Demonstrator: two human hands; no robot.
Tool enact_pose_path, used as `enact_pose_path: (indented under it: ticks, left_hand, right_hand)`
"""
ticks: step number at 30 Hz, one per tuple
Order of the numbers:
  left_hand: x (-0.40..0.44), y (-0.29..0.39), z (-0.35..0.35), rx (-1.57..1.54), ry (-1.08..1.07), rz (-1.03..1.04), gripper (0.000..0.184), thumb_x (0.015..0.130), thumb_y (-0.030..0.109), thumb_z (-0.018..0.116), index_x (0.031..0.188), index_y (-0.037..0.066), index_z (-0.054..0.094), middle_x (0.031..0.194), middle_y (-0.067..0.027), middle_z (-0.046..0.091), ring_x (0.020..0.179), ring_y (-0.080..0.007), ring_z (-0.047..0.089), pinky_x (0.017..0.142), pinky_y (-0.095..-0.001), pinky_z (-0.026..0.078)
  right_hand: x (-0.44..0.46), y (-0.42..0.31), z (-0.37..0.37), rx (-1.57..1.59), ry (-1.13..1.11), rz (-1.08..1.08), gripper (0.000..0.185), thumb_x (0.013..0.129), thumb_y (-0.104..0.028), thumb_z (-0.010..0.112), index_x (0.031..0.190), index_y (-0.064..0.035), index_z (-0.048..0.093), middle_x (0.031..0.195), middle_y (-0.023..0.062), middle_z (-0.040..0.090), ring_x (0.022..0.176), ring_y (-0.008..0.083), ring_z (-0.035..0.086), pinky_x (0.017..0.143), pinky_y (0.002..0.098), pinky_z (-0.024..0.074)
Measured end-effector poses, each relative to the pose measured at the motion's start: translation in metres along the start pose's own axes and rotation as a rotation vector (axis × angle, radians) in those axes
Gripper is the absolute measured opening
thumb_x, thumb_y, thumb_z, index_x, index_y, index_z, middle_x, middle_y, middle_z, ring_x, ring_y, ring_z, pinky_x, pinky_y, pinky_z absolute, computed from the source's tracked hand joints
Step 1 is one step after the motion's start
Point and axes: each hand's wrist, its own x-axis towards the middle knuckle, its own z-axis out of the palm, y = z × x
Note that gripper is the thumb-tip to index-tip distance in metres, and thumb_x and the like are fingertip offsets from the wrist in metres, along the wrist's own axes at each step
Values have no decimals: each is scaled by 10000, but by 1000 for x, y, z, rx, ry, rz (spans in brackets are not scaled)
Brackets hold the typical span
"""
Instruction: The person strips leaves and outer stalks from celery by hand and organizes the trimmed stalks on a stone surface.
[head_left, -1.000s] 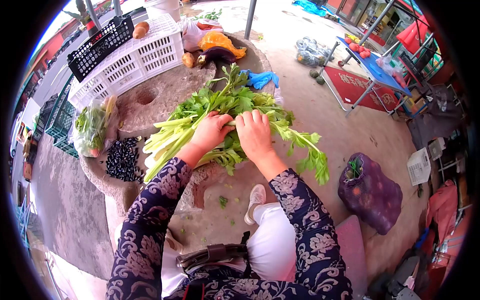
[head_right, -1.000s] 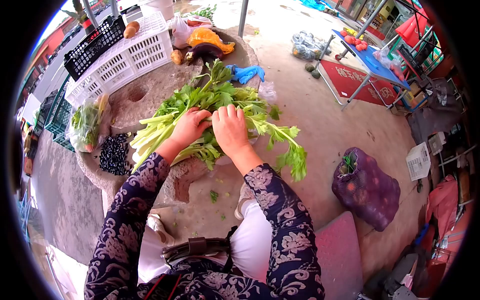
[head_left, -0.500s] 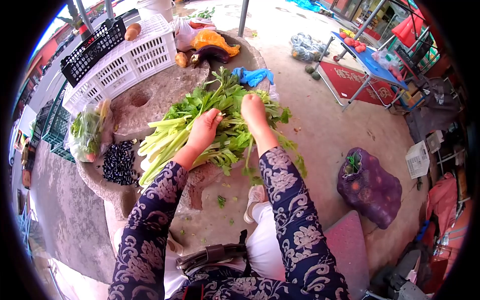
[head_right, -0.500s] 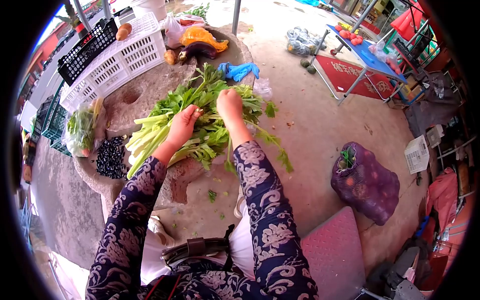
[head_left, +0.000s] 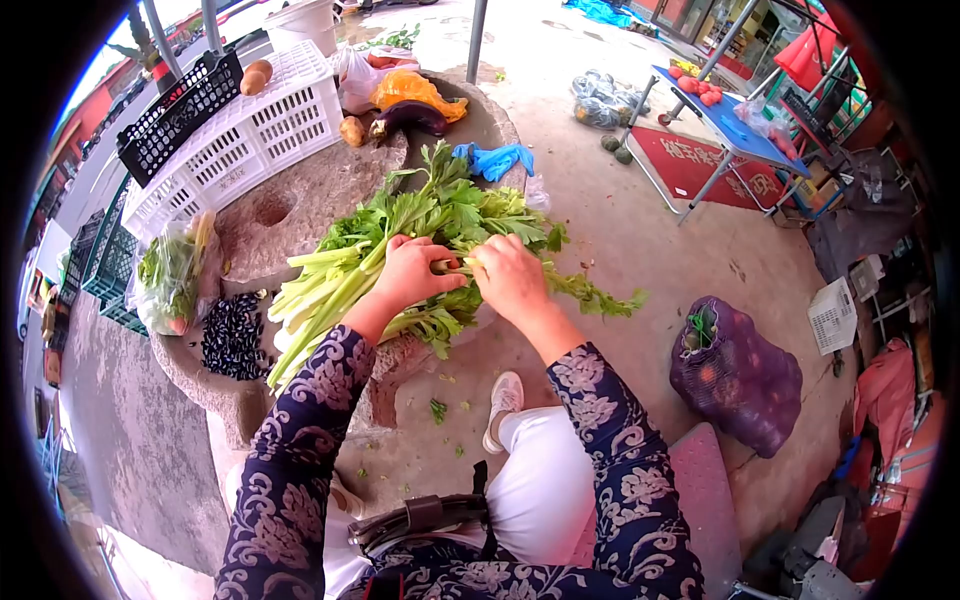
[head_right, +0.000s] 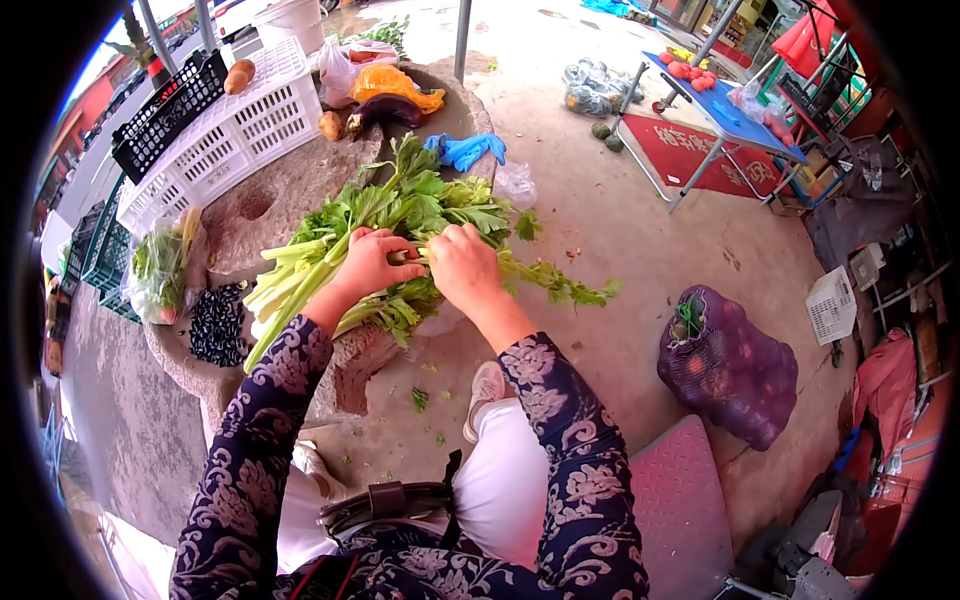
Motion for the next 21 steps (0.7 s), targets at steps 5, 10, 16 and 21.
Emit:
enact_pose_path:
  ticks: [5, 10, 16, 21]
  left_hand:
    - [2, -8, 4, -46, -25, -12, 258, 707, 394, 684, 778, 147, 704, 747, -20, 609, 804, -221, 556, 885, -375, 326]
    - [10, 2, -1, -105, -100, -206, 263, 714, 338, 619, 877, 149, 701, 795, -62, 654, 804, -246, 595, 897, -389, 328]
    - [8, 5, 22, 146, 226, -70, 206, 711, 242, 611, 888, 152, 666, 792, -60, 625, 887, -237, 582, 904, -404, 327]
    - [3, -6, 17, -109, 106, -48, 147, 779, 218, 578, 896, 132, 604, 765, -62, 605, 868, -256, 570, 895, -414, 323]
  right_hand:
    - [-7, -5, 19, -47, -135, 131, 156, 782, -161, 634, 912, -77, 622, 879, 94, 637, 848, 304, 606, 715, 411, 501]
    - [5, -4, 21, -37, -131, 229, 200, 783, -184, 646, 927, -81, 554, 884, 120, 614, 776, 350, 616, 668, 453, 497]
    - [13, -3, 22, -243, -33, -83, 103, 768, -142, 578, 806, -48, 557, 761, 131, 622, 689, 294, 629, 609, 392, 521]
    - [16, -10, 18, -209, -159, -71, 154, 782, -194, 583, 806, -46, 551, 682, 140, 638, 648, 278, 653, 563, 403, 514]
